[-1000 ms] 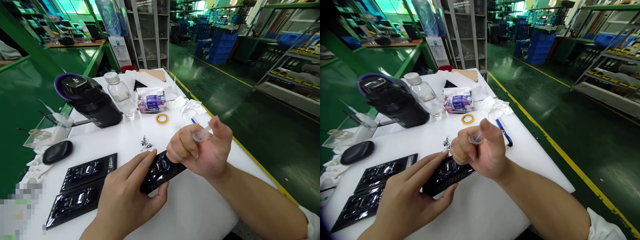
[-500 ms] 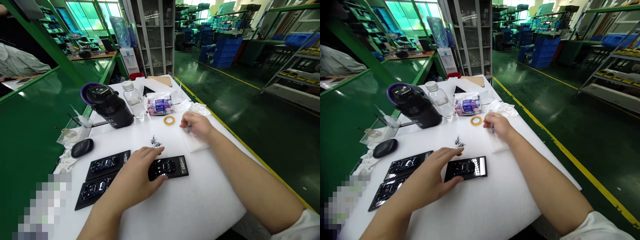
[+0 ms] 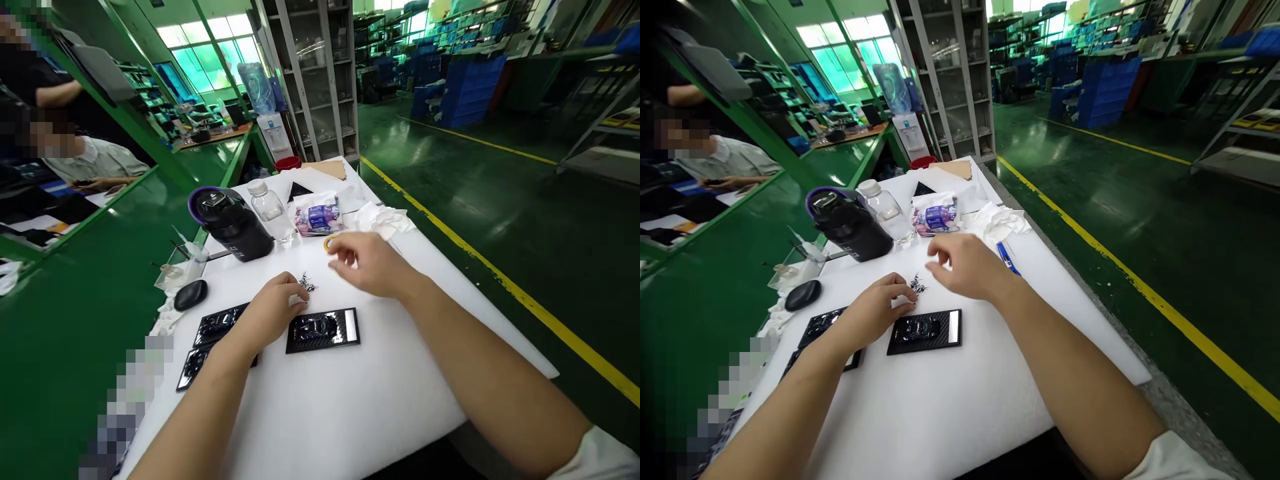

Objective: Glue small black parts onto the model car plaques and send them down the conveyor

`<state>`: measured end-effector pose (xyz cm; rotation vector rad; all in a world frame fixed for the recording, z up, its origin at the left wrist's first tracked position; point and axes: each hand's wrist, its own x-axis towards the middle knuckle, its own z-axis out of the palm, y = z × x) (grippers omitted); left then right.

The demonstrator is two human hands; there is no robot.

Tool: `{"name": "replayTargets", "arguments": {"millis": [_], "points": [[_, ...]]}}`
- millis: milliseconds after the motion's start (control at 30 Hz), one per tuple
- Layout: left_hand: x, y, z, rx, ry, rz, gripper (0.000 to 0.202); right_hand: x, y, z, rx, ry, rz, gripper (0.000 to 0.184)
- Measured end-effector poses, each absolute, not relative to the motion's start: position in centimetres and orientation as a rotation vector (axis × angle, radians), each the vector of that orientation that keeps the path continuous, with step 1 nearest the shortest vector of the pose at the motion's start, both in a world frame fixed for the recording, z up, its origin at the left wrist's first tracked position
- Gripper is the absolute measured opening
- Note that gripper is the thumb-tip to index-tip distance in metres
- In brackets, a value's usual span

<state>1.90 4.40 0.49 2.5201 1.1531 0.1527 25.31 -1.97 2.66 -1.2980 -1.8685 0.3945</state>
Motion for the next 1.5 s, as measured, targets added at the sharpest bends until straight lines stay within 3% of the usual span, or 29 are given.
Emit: {"name": "replayTargets", "arguments": {"millis": [200, 400, 533, 833, 900, 1033, 1100, 1500], "points": [[2.4, 5.7, 1.5, 2.679, 0.895, -0.006, 0.026, 25.0, -2.4, 2.1, -1.463, -2.204, 0.661, 0.035], [1.0, 3.6, 2.3, 2.53, 1.245, 0.387, 0.024, 23.1, -4.4, 2.2, -1.572, -2.475, 0.731, 0.083], [0.2, 2.2, 1.1, 2.367, 1.458, 0.574, 0.024, 21.5, -5.0, 1.6, -1.575, -2.516, 0.588, 0.076], [-0.9, 2.5, -0.1, 2.354, 1.482, 0.684, 0.018, 22.8, -4.2, 1.3, -1.587, -2.371, 0.708, 0.072], [-1.0, 2.4, 0.0, 2.296, 1.512, 0.746, 0.019, 22.8, -4.2, 1.7, -1.515, -2.299, 0.702, 0.063], [-0.9, 1.4, 0.1, 2.237, 1.437, 0.925, 0.015, 21.3, -4.2, 2.0, -1.391, -1.881, 0.706, 0.022], [-0.5, 0.7, 0.2, 2.227, 1.349, 1.05, 0.013, 20.2, -4.2, 1.7, -1.394, -1.701, 0.784, 0.012], [0.6, -1.0, 0.7, 2.091, 1.112, 1.092, 0.021, 18.2, -4.4, 0.9, -1.352, -1.601, 0.929, 0.014]]}}
